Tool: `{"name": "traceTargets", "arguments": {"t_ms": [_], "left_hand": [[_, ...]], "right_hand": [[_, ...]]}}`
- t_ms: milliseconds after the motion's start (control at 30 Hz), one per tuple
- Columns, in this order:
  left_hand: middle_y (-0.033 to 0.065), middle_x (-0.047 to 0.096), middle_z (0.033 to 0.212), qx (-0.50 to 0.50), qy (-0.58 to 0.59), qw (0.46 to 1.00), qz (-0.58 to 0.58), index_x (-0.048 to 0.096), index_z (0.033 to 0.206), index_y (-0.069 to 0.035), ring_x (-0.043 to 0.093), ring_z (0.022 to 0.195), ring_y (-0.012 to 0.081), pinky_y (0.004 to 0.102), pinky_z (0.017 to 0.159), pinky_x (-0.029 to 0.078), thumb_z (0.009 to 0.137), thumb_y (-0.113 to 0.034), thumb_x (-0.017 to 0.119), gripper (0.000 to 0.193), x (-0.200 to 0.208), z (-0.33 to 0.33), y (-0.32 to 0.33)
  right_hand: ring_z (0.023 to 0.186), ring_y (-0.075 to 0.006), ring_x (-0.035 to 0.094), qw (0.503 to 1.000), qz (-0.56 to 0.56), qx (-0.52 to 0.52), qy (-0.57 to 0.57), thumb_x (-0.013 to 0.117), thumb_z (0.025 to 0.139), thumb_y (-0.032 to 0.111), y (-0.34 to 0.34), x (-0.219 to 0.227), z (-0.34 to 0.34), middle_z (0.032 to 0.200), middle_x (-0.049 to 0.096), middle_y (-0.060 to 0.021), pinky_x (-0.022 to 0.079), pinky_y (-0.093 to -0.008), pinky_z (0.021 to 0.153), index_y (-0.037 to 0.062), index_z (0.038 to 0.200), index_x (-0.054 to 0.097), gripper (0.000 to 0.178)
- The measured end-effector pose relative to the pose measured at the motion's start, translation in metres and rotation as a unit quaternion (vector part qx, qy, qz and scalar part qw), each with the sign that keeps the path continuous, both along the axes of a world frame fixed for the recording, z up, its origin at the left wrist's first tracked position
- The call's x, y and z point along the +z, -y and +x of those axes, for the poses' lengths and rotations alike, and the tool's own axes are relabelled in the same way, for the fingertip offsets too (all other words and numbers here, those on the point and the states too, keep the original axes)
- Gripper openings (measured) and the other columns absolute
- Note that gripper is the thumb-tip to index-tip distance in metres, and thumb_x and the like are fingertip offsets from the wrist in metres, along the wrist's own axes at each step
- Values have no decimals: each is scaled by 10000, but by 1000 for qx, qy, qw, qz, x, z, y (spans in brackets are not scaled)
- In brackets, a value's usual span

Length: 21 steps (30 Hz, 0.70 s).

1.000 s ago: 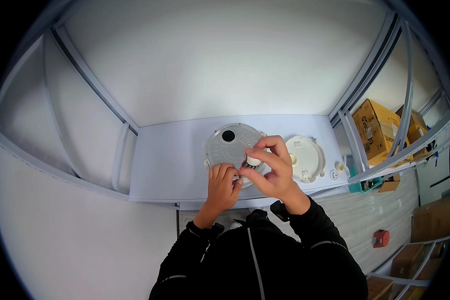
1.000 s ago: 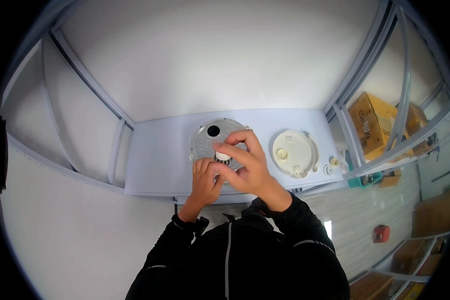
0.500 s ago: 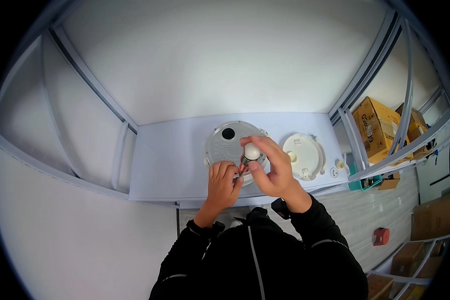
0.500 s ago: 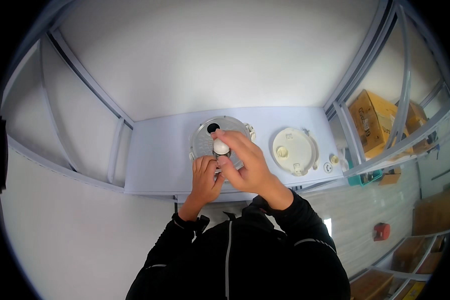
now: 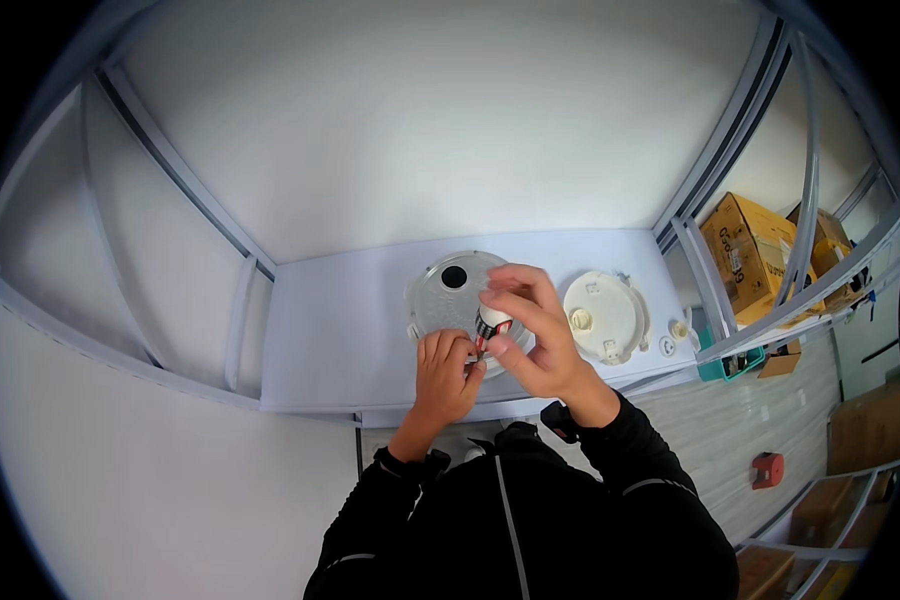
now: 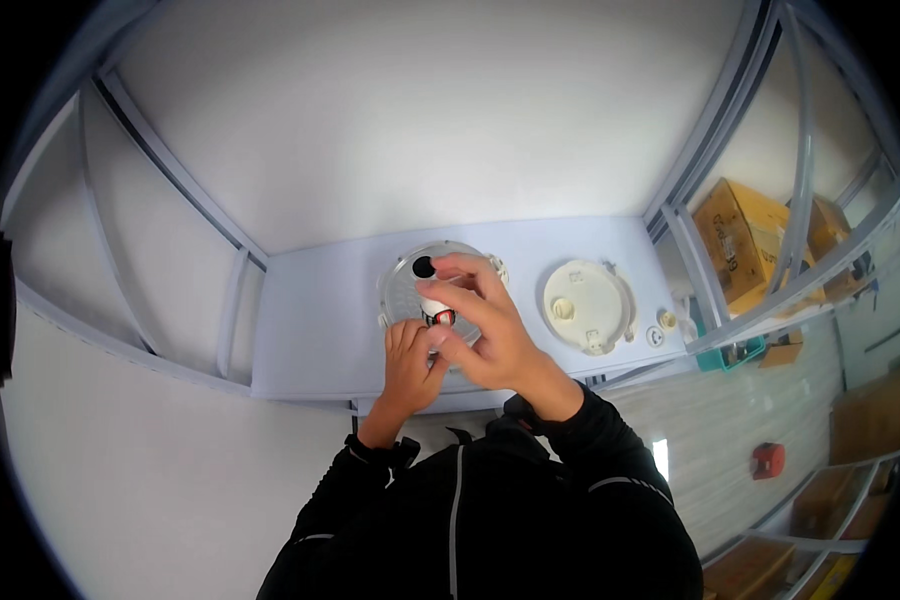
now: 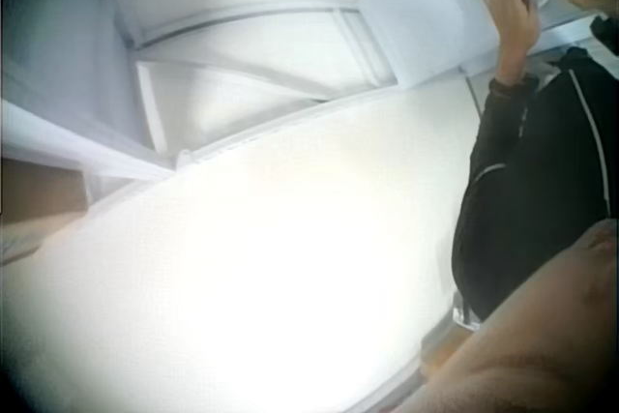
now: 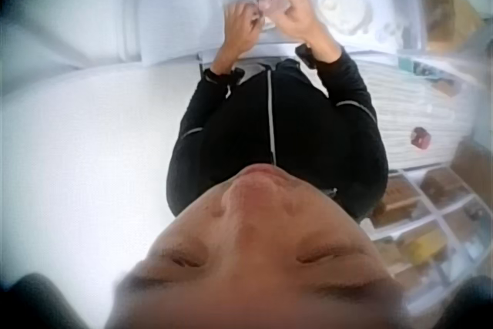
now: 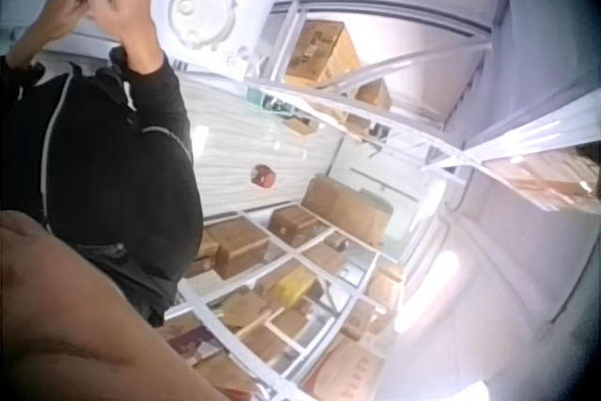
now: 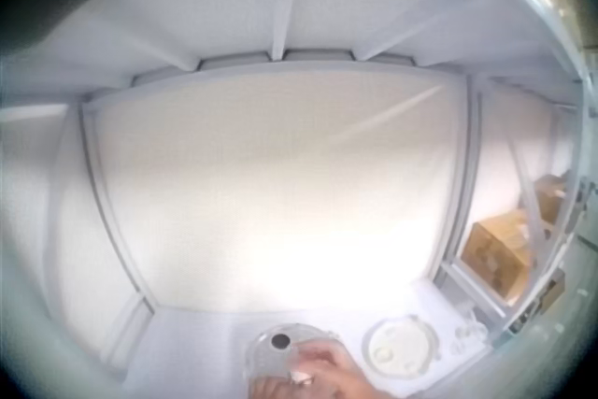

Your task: The person uses a screwdriver to tighten screws on the lid of a white cylindrical appliance, then removes the lid to inspect the interior. They continue to tighten screws on the lid and the body of the appliance, then place the lid back on.

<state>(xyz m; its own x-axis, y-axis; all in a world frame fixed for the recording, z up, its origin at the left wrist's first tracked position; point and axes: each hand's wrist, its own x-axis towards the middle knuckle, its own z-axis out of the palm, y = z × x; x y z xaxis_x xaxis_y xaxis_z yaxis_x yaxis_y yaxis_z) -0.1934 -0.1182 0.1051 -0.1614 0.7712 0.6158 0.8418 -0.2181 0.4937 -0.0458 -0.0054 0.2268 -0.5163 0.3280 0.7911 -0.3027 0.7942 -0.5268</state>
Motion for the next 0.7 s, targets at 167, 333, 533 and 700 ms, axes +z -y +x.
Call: {"name": "traceTargets", "arguments": {"t_ms": [167,333,533,700], "left_hand": [[118,604,1146,0,2,1000,-12,598,1041,-63,534,1100,348,478,1009,380,860,-166,726,244,3,1,-1],[116,607,1141,-2,-3,1000,-6,596,1038,-66,537,1100,346,479,1007,381,857,-166,732,247,-3,-1,0],[111,615,1143,-6,5,1000,0,594,1034,-68,540,1104,342,480,1012,381,851,-150,741,249,-1,0,0],[107,620,1148,-6,4,1000,-8,591,1035,-68,544,1106,337,480,1012,382,844,-139,748,257,-1,-1,1]], "right_hand": [[1106,-322,666,999,-24,1,21,716,918,44,-1,-10,4,1282,636,-225,551,-421,947,-15,1350,655,440],[1043,-295,671,999,-7,43,-30,756,896,42,-3,-3,-3,1230,637,-203,556,-388,899,-20,1317,678,432],[1078,-329,684,1000,-8,-10,16,763,882,44,-3,-7,2,1297,633,-231,565,-402,918,-12,1327,684,455],[1039,-285,669,999,10,9,-34,781,848,44,-4,-1,-4,1264,642,-176,562,-359,881,15,1331,711,489]]}}
